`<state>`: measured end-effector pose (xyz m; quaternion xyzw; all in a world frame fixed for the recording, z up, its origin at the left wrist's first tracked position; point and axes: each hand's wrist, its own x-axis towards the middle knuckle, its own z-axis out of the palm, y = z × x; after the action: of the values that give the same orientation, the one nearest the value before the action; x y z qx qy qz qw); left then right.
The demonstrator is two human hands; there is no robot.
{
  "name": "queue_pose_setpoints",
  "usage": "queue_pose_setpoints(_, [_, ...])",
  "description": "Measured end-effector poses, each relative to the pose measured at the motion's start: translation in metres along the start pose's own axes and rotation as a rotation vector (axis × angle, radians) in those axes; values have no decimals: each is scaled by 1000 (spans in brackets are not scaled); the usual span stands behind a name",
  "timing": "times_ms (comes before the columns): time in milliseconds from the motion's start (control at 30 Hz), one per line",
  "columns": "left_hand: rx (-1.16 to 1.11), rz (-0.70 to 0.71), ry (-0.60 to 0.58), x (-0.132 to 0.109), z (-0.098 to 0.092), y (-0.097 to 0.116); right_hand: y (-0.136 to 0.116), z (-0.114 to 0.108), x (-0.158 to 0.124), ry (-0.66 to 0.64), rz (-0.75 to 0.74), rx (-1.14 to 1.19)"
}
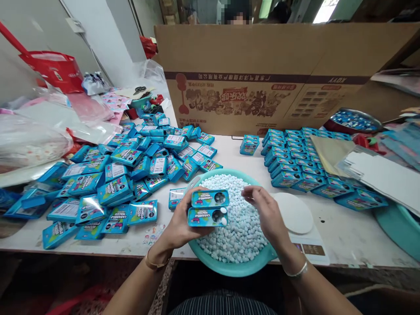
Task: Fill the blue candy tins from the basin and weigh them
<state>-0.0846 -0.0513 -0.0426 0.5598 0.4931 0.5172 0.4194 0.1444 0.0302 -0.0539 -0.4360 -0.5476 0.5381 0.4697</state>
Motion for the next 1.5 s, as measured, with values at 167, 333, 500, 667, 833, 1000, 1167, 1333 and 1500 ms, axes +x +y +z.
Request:
queue_pose_setpoints(167, [-3, -21, 8, 2, -3, -5, 34, -9, -22, -405, -335, -796])
queue_pose_setpoints(333, [10, 51, -28, 5, 0, -5, 43, 7, -31, -498, -448, -1101])
queue_pose_setpoints(500, [53, 74, -5, 1, -2, -2, 41, 18, -26, -537, -302, -1053])
queue_pose_setpoints(667, [166, 41, 57, -3, -4, 12, 25, 14, -5, -428, -3, -466])
queue_pose_setpoints(833, [325, 65, 100, -3, 2, 16, -12, 24, 19, -154, 425, 313])
queue_pose_setpoints(1000, [410, 114, 132, 1, 19, 9, -52, 54, 25, 68, 375, 729])
queue_pose_setpoints(1167, [435, 165, 155, 5, 32, 9, -61, 75, 21, 181, 177, 759])
queue_pose_setpoints(1333, [345, 157, 180, 8, 33, 9, -69, 81, 19, 179, 32, 742])
queue_pose_setpoints(1500, [199, 105, 196, 11, 35, 10, -76, 82, 16, 147, -9, 734])
